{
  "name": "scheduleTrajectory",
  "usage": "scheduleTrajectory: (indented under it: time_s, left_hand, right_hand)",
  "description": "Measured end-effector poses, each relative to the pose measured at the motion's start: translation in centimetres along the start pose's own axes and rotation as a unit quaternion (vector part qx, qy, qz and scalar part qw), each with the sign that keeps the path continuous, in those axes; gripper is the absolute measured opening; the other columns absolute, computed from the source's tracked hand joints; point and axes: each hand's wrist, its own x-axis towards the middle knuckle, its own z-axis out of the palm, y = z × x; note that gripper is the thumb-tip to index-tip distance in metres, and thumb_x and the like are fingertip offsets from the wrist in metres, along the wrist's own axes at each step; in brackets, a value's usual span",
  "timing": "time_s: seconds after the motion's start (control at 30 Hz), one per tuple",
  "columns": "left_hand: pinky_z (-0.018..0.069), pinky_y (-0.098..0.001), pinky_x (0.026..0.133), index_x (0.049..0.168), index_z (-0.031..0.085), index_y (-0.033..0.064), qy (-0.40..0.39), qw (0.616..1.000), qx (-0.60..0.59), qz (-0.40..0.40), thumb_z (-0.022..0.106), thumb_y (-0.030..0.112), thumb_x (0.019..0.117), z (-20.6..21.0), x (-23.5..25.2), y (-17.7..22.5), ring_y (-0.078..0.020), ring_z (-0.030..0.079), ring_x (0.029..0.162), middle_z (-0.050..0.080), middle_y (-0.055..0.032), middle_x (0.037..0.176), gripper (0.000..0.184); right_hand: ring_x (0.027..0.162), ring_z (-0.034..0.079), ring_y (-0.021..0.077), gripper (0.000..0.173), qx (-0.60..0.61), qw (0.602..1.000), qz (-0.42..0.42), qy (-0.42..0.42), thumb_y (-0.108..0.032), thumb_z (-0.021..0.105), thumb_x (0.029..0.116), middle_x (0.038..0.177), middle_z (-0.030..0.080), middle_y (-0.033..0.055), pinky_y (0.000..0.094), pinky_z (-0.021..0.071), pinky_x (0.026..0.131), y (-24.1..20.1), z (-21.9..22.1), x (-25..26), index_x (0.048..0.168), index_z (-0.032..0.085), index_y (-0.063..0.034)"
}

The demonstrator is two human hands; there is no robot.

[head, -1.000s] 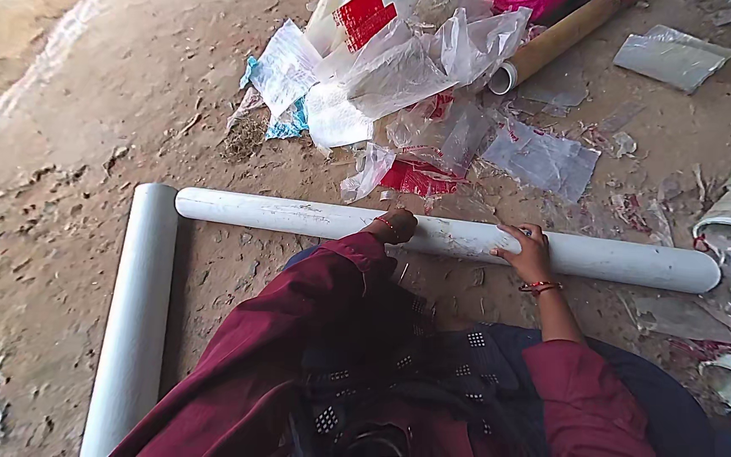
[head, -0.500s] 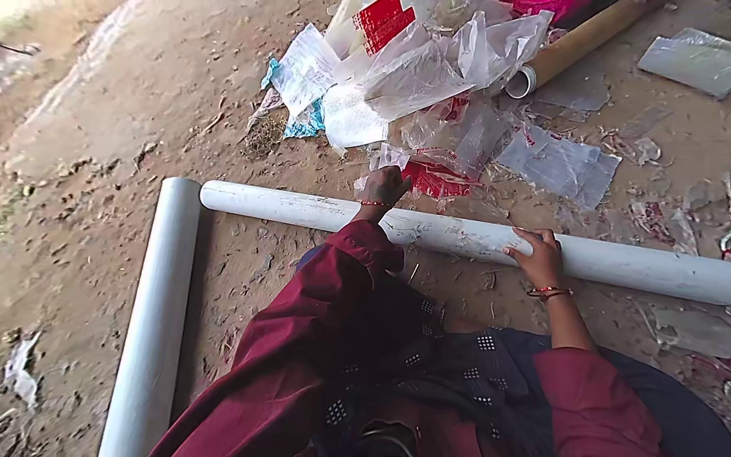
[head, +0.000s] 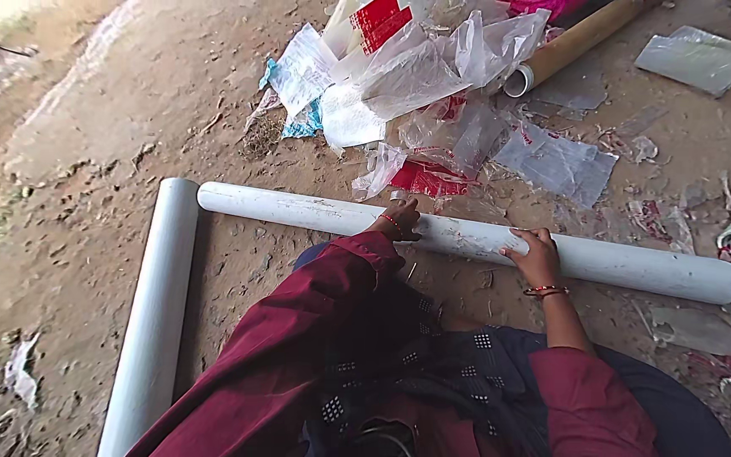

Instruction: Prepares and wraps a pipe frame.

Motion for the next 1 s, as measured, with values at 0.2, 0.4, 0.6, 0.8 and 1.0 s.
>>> scheduleTrajectory:
  time_s: [0.2, 0.4, 0.6, 0.8, 1.0]
  left_hand:
    - [0.0489, -0.0618, 0.099, 0.115, 0.067, -0.0078, 0.000, 0.999, -0.017, 0.035, 0.070, 0.011, 0.0953, -0.6, 0.0, -0.6, -0.0473, 0.060, 0.120, 0.057, -0.0297, 0.132, 0.028]
    - [0.0488, -0.0562, 0.103, 0.119, 0.064, -0.0127, 0.022, 0.997, -0.035, 0.066, 0.070, 0.011, 0.0949, -0.2, -0.3, -1.6, -0.0439, 0.060, 0.122, 0.059, -0.0301, 0.129, 0.034]
    - [0.0486, -0.0571, 0.104, 0.122, 0.062, -0.0134, -0.037, 0.999, 0.010, -0.002, 0.064, 0.010, 0.1015, -0.8, -0.5, 0.7, -0.0446, 0.060, 0.125, 0.055, -0.0295, 0.139, 0.031]
    - [0.0466, -0.0592, 0.106, 0.119, 0.066, -0.0114, -0.025, 0.998, -0.032, -0.052, 0.058, 0.009, 0.1026, -1.2, -1.1, 1.2, -0.0436, 0.057, 0.130, 0.058, -0.0290, 0.136, 0.028]
    - [0.0477, -0.0601, 0.103, 0.119, 0.065, -0.0124, -0.037, 0.997, -0.007, -0.070, 0.062, 0.010, 0.1007, -1.5, -1.2, 2.4, -0.0437, 0.053, 0.135, 0.058, -0.0283, 0.138, 0.029]
  right_hand:
    - [0.130, 0.052, 0.0457, 0.050, -0.004, 1.000, 0.007, -0.006, -0.018, 0.081, 0.0903, 0.142, 0.054, 0.0285, 0.0564, 0.0396, 0.111, -0.2, -0.2, 0.0, 0.135, 0.066, -0.0035]
    - [0.129, 0.052, 0.0466, 0.051, 0.004, 1.000, 0.007, -0.005, -0.019, 0.083, 0.0884, 0.141, 0.054, 0.0294, 0.0560, 0.0406, 0.110, 0.0, -0.1, 0.1, 0.134, 0.067, -0.0039]
    - [0.128, 0.052, 0.0511, 0.050, 0.011, 1.000, -0.020, 0.006, -0.015, 0.084, 0.0872, 0.139, 0.053, 0.0338, 0.0604, 0.0402, 0.109, 0.2, 0.0, 0.1, 0.132, 0.067, -0.0002]
    - [0.127, 0.051, 0.0533, 0.050, 0.015, 0.999, -0.026, 0.015, -0.015, 0.083, 0.0879, 0.140, 0.053, 0.0343, 0.0625, 0.0389, 0.108, 0.7, 0.2, 0.2, 0.133, 0.067, -0.0004]
    - [0.130, 0.049, 0.0524, 0.051, 0.010, 1.000, -0.018, 0.009, -0.015, 0.083, 0.0886, 0.140, 0.054, 0.0329, 0.0622, 0.0376, 0.110, 0.4, 0.0, 0.1, 0.134, 0.066, -0.0004]
